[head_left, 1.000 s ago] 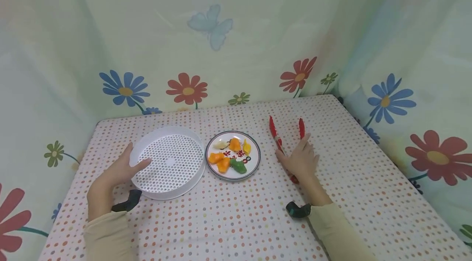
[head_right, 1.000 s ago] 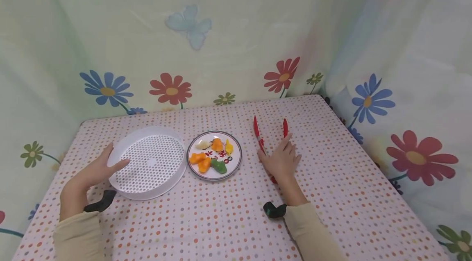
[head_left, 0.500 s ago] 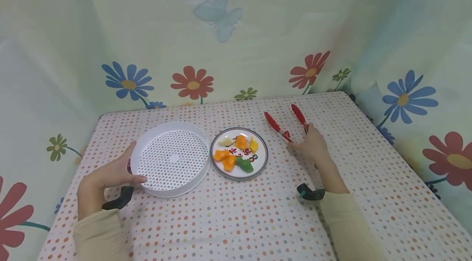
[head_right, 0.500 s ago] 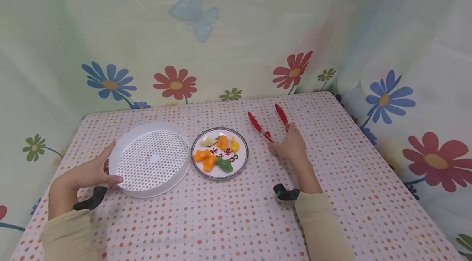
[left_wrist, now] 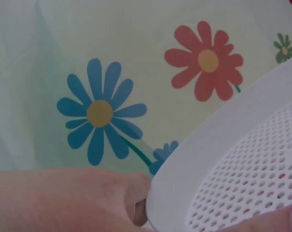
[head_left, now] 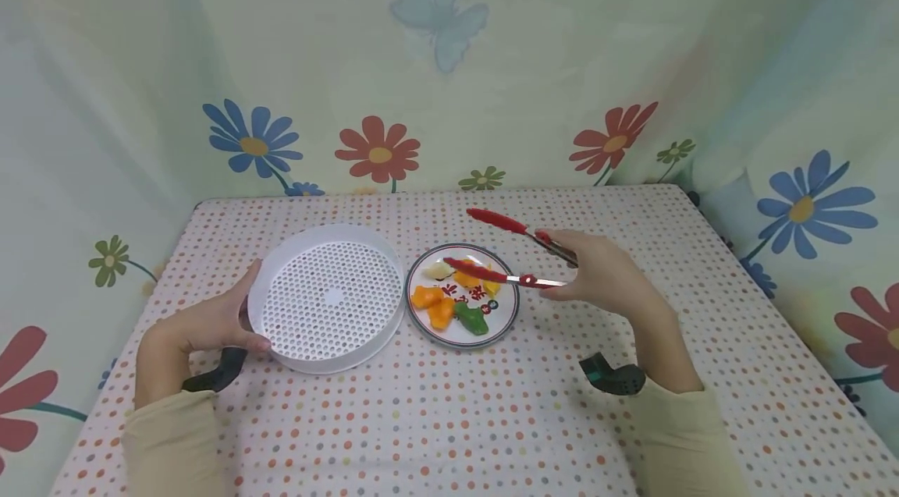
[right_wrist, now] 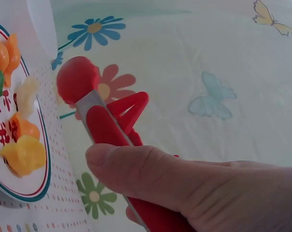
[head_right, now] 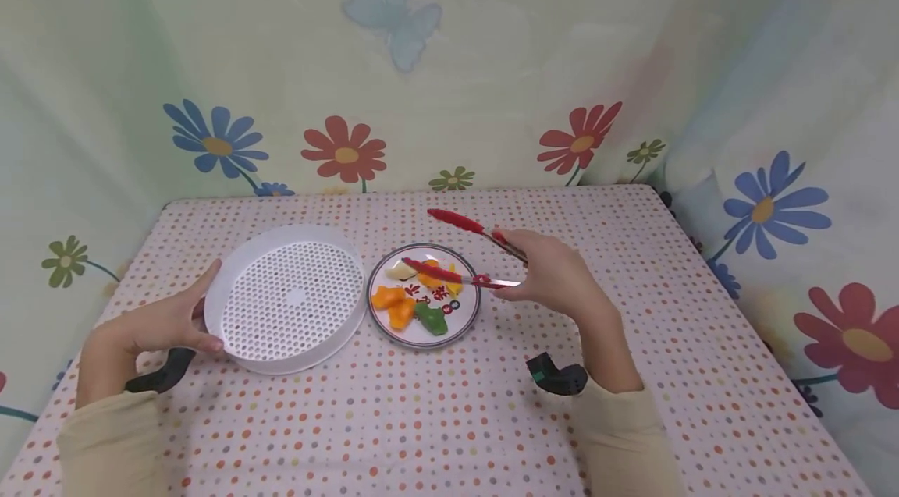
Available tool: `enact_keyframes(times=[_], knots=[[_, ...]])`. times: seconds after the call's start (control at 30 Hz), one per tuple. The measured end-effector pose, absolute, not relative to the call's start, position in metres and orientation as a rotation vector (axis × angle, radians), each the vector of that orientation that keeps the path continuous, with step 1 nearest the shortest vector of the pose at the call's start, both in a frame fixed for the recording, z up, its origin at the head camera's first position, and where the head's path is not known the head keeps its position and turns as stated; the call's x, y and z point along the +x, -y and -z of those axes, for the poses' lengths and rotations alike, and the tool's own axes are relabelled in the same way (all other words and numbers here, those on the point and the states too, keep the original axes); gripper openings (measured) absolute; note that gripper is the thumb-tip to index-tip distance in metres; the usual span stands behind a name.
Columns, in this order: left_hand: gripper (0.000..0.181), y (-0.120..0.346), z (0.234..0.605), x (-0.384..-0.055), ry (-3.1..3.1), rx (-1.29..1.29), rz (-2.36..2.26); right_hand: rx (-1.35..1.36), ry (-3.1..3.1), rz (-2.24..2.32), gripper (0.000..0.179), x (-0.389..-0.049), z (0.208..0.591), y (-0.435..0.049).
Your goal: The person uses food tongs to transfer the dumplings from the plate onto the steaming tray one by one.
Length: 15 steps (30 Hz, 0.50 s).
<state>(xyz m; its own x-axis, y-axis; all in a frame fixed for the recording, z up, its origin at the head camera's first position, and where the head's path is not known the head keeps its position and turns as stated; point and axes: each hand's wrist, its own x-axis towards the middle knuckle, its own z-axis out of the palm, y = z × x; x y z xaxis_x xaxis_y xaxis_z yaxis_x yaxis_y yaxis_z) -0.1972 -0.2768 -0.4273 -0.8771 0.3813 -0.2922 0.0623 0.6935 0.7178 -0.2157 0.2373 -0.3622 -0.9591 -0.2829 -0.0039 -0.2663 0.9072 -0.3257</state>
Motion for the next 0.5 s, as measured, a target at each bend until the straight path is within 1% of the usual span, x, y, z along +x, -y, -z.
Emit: enact_keyframes(times=[0.07,0.2,0.3,0.5], knots=[[0.136,0.279,0.424,-0.198,-2.479,0.339,-1.028,-0.501,-3.007,0.398,0.084,-0.213,0.359,-0.228],[0.137,0.280,0.423,-0.200,-2.481,0.324,-1.024,-0.495,-3.011,0.254,0.079,-0.211,0.359,-0.213],[0.137,0.280,0.424,-0.201,-2.479,0.314,-1.035,-0.482,-3.010,0.185,0.075,-0.210,0.364,-0.205],[0.136,0.281,0.429,-0.200,-2.465,0.300,-1.034,-0.553,-3.009,0.110,0.071,-0.205,0.374,-0.193]])
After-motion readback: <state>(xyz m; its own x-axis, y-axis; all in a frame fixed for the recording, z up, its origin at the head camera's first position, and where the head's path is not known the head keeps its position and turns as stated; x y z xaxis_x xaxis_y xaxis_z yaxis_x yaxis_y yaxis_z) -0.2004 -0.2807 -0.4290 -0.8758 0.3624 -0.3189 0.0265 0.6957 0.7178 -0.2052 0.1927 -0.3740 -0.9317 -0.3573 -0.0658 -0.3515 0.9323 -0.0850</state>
